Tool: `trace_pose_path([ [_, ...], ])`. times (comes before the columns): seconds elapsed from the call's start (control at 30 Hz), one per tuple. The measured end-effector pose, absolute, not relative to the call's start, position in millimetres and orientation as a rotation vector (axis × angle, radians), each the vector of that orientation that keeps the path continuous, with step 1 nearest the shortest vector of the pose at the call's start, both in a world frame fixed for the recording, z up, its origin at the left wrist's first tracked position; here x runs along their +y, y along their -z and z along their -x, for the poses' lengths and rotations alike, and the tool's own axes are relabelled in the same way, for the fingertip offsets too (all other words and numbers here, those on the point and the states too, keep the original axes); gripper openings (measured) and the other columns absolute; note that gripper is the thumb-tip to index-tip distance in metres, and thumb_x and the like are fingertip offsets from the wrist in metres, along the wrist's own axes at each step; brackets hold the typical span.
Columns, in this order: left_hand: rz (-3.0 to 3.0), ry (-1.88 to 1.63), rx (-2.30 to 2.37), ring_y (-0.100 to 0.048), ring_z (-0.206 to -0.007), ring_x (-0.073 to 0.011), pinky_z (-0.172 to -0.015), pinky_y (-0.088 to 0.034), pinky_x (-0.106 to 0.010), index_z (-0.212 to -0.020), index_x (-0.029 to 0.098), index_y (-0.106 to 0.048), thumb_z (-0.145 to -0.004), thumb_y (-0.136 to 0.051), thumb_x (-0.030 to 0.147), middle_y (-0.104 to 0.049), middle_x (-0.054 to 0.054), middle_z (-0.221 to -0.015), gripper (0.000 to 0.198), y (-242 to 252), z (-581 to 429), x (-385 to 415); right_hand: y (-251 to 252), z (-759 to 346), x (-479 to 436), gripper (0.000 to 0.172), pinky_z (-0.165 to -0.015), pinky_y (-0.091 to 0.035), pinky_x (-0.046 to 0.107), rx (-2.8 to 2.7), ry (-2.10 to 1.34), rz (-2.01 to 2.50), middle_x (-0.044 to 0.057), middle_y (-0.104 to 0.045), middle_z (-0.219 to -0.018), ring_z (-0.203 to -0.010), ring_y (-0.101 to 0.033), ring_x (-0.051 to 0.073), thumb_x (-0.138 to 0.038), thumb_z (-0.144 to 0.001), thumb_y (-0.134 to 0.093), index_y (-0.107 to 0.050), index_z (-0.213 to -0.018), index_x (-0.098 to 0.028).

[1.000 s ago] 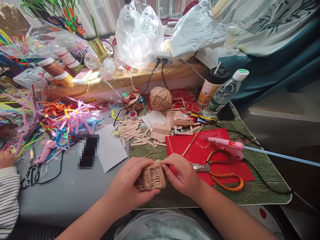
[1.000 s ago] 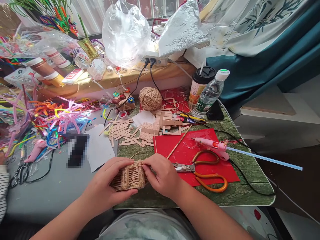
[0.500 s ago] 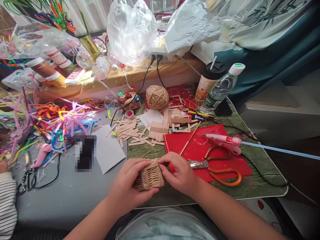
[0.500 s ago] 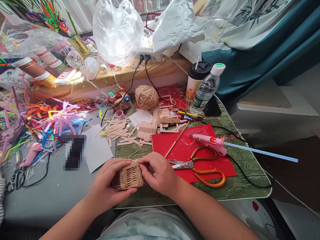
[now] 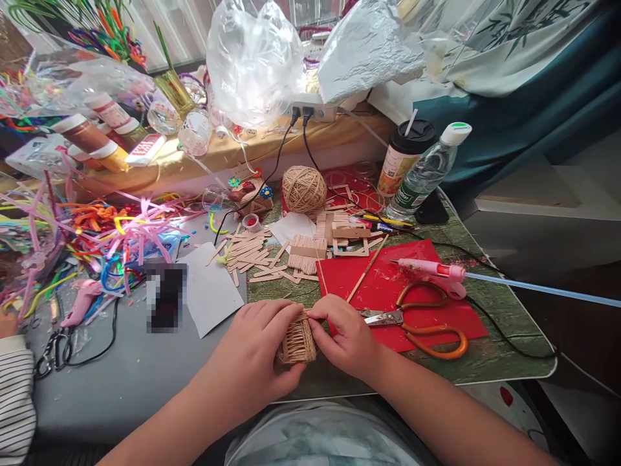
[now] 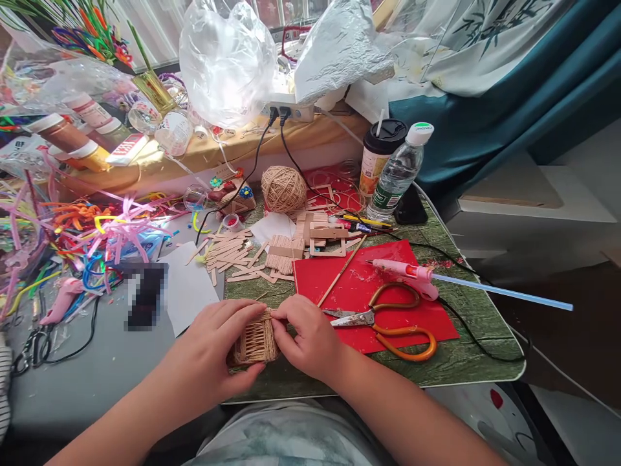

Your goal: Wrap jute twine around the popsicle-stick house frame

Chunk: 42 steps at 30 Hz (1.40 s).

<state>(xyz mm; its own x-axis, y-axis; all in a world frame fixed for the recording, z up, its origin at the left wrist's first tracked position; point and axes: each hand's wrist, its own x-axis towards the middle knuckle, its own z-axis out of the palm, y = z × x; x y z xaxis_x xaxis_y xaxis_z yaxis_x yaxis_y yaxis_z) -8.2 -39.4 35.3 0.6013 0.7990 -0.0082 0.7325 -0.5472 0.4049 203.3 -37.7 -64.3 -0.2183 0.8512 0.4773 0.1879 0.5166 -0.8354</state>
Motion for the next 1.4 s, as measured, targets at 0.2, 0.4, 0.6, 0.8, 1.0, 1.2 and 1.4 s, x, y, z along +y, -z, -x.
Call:
trace_pose_path([
  [0.2, -2.487, -0.28, 1.211, -0.072, -0.113, -0.0344, -0.093, -0.058, -0.049, -0.137, 0.025, -0.051, -0.073, -0.09, 0.027, -0.072, -0.012, -0.129, 0.075, -28.2, 2.7, -33.3, 63.5, -206.2, -34.5, 0.012, -0.076, -0.054, 0.036, -1.73, -0.775, 0.863, 0.006, -0.071, -0.091, -0.084, -0.064, 0.02, -0.016, -0.103, -0.057, -0.065, -0.108, -0.023],
  [0.4, -2.454, -0.466, 1.245, -0.071, -0.12, -0.032, -0.101, -0.06, -0.047, -0.145, 0.028, -0.049, -0.079, -0.088, 0.032, -0.071, -0.012, -0.134, 0.077, -19.0, 13.7, -39.2, 59.2, -214.0, -32.0, 0.021, -0.079, -0.056, 0.041, -1.796, -0.62, 0.807, 0.007, -0.074, -0.097, -0.087, -0.067, 0.022, -0.013, -0.101, -0.059, -0.065, -0.119, -0.024],
  [0.6, -2.391, -0.563, 1.221, -0.07, -0.121, -0.0312, -0.102, -0.061, -0.046, -0.148, 0.031, -0.049, -0.079, -0.09, 0.037, -0.069, -0.012, -0.135, 0.08, -14.6, 18.6, -44.2, 57.9, -220.3, -34.6, 0.03, -0.082, -0.061, 0.039, -1.854, -0.507, 0.81, 0.011, -0.072, -0.109, -0.095, -0.068, 0.023, -0.011, -0.101, -0.06, -0.063, -0.128, -0.024],
  [0.8, -2.363, -0.685, 1.219, -0.069, -0.121, -0.0306, -0.101, -0.061, -0.046, -0.148, 0.031, -0.05, -0.08, -0.09, 0.036, -0.069, -0.011, -0.132, 0.079, -12.1, 22.6, -48.7, 58.5, -222.5, -31.9, 0.028, -0.083, -0.06, 0.04, -1.903, -0.463, 0.843, 0.011, -0.074, -0.107, -0.094, -0.069, 0.024, -0.014, -0.102, -0.059, -0.063, -0.128, -0.024],
  [1.0, -2.137, -0.848, 1.167, -0.069, -0.115, -0.0299, -0.098, -0.061, -0.046, -0.144, 0.032, -0.054, -0.076, -0.094, 0.043, -0.068, -0.011, -0.128, 0.08, -3.4, 32.4, -52.2, 58.1, -224.2, -29.9, 0.028, -0.08, -0.061, 0.039, -1.851, -0.524, 0.819, 0.009, -0.074, -0.104, -0.091, -0.069, 0.023, -0.011, -0.102, -0.057, -0.062, -0.126, -0.025],
  [1.2, -1.809, -1.07, 1.123, -0.068, -0.117, -0.0311, -0.099, -0.061, -0.049, -0.138, 0.031, -0.055, -0.072, -0.088, 0.069, -0.062, -0.011, -0.128, 0.083, 42.1, 25.3, -57.8, 44.1, -227.0, -32.6, 0.028, -0.077, -0.063, 0.036, -1.736, -0.623, 0.816, 0.008, -0.073, -0.1, -0.088, -0.071, 0.021, -0.01, -0.101, -0.06, -0.067, -0.124, -0.026],
  [1.4, -1.486, -1.023, 1.107, -0.069, -0.119, -0.0328, -0.1, -0.061, -0.05, -0.133, 0.031, -0.049, -0.057, -0.083, 0.088, -0.059, -0.012, -0.13, 0.101, 76.8, 18.4, -58.3, 25.4, -226.2, -33.8, 0.019, -0.073, -0.062, 0.035, -1.804, -0.746, 0.884, 0.008, -0.071, -0.094, -0.084, -0.069, 0.021, -0.014, -0.101, -0.063, -0.073, -0.112, -0.024],
])
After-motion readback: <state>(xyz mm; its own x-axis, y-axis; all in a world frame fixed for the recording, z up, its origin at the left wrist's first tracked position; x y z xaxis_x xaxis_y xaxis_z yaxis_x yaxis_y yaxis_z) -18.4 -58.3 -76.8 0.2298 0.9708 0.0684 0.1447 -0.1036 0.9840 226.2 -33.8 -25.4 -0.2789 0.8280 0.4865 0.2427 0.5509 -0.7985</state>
